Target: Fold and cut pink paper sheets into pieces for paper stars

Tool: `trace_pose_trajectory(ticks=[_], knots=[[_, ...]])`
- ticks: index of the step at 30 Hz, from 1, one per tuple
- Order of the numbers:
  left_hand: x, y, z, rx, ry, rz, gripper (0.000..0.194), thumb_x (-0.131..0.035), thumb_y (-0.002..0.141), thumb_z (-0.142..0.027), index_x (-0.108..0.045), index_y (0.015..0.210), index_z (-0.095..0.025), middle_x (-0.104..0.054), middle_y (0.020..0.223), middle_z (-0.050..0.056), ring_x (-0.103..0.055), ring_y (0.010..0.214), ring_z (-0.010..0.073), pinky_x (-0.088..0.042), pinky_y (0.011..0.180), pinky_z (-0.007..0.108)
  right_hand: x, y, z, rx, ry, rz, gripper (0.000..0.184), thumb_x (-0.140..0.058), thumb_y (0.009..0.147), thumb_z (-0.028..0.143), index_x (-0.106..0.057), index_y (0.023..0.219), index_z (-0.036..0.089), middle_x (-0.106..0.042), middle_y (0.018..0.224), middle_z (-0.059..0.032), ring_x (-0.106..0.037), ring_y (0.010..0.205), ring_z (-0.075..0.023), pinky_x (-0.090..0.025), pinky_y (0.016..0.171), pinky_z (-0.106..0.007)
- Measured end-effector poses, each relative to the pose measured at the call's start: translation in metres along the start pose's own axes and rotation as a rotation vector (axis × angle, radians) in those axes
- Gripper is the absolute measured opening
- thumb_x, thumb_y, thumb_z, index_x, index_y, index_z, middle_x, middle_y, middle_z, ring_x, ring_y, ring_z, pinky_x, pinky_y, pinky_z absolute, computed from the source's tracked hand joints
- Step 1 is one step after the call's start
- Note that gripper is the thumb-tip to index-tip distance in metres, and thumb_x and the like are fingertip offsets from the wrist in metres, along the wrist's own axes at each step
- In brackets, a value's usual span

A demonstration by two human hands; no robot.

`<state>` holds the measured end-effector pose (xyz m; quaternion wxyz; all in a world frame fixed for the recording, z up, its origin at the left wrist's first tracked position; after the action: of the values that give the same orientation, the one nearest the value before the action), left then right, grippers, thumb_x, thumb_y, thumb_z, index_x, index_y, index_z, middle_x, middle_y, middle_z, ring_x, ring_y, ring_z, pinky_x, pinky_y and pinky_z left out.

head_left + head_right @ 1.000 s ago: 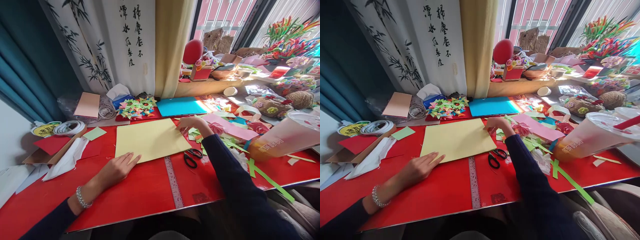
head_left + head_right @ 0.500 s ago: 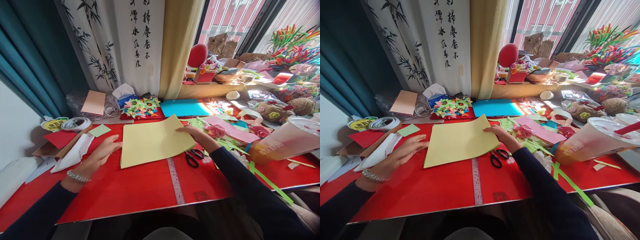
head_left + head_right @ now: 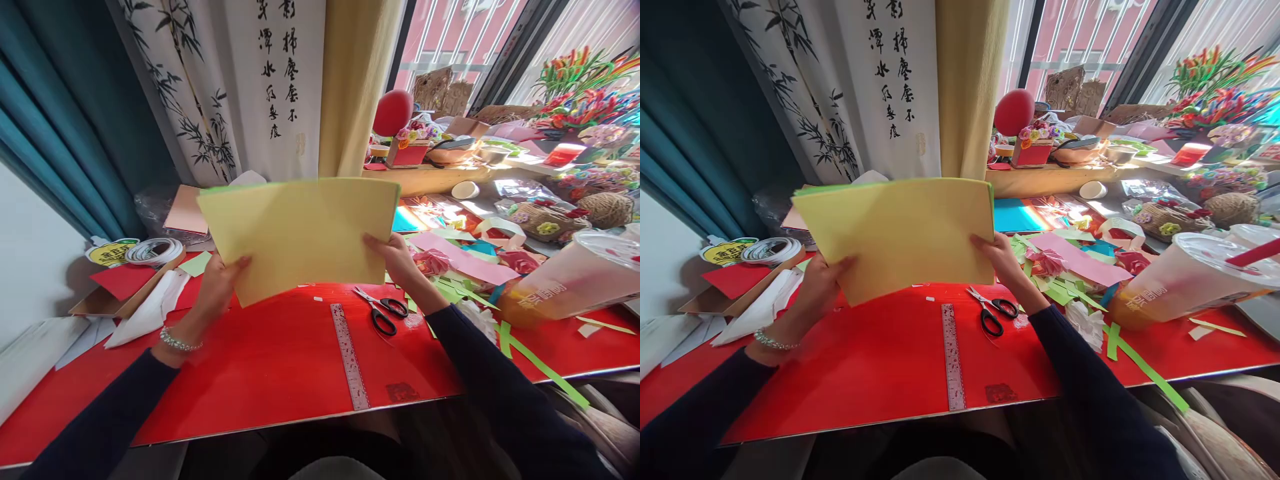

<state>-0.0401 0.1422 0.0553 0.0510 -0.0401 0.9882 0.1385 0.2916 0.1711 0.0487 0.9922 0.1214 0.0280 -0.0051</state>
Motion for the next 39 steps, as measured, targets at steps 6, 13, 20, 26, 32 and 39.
trace_pose_trajectory(ticks=[6, 13, 20, 26, 32, 39], knots=[[0.010, 0.010, -0.012, -0.171, 0.063, -0.071, 0.046, -0.078, 0.064, -0.034, -0.065, 0.107, -0.024, -0.070, 0.109, 0.003, -0.061, 0.109, 0.0244, -0.050, 0.096, 0.037, -0.009, -0.002, 0.010, 0.102, -0.040, 0.000, 0.033, -0.075, 0.067, 0.042, -0.070, 0.093, 0.022, -0.070, 0.107, -0.0032, -0.061, 0.103, -0.0218, -0.050, 0.090, -0.033], [0.013, 0.001, 0.036, 0.017, 0.054, -0.070, 0.048, -0.079, 0.061, -0.038, -0.066, 0.104, -0.020, -0.069, 0.111, 0.007, -0.062, 0.107, 0.0263, -0.052, 0.091, 0.038, -0.014, -0.004, -0.019, 0.052, -0.090, 0.047, 0.031, -0.073, 0.068, 0.045, -0.071, 0.089, 0.021, -0.072, 0.098, -0.0039, -0.062, 0.100, -0.0229, -0.048, 0.092, -0.037], [0.018, 0.002, 0.042, 0.076, 0.053, -0.066, 0.049, -0.081, 0.058, -0.040, -0.067, 0.101, -0.019, -0.069, 0.113, 0.008, -0.059, 0.112, 0.0273, -0.050, 0.095, 0.039, -0.014, -0.004, -0.033, -0.012, -0.108, 0.119, 0.032, -0.075, 0.066, 0.044, -0.071, 0.088, 0.021, -0.072, 0.097, -0.0047, -0.063, 0.098, -0.0242, -0.050, 0.089, -0.038], [0.018, -0.003, 0.061, 0.174, 0.065, -0.014, 0.052, -0.081, 0.057, -0.041, -0.067, 0.101, -0.018, -0.070, 0.111, 0.009, -0.060, 0.112, 0.0283, -0.052, 0.092, 0.038, -0.018, -0.016, -0.047, -0.055, -0.133, 0.108, 0.030, -0.071, 0.069, 0.045, -0.070, 0.088, 0.021, -0.070, 0.104, -0.0048, -0.060, 0.106, -0.0247, -0.046, 0.095, -0.037], [0.024, -0.001, 0.046, 0.322, 0.130, 0.064, 0.053, -0.081, 0.059, -0.040, -0.065, 0.104, -0.018, -0.070, 0.110, 0.009, -0.067, 0.098, 0.0276, -0.057, 0.081, 0.036, -0.022, -0.011, -0.036, -0.240, -0.148, 0.176, 0.032, -0.069, 0.072, 0.039, -0.066, 0.094, 0.016, -0.069, 0.106, -0.0097, -0.064, 0.098, -0.0257, -0.052, 0.087, -0.039], [0.033, -0.028, 0.064, 0.579, 0.451, 0.294, 0.048, -0.078, 0.061, -0.046, -0.067, 0.097, -0.016, -0.073, 0.096, 0.011, -0.069, 0.092, 0.0276, -0.058, 0.076, 0.032, -0.041, -0.029, -0.053, -0.533, -0.224, 0.378, 0.029, -0.070, 0.072, 0.023, -0.064, 0.098, 0.014, -0.072, 0.094, -0.0113, -0.070, 0.081, -0.0216, -0.059, 0.072, -0.032]])
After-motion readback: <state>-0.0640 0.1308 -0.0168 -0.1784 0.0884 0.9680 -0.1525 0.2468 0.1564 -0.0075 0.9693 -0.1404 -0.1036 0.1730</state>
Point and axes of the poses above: each hand's wrist, its own y-axis towards the middle knuckle, its own x-axis out of the back of the hand, z = x × y, the point moved 10 cm from there along y, towards the middle knuckle
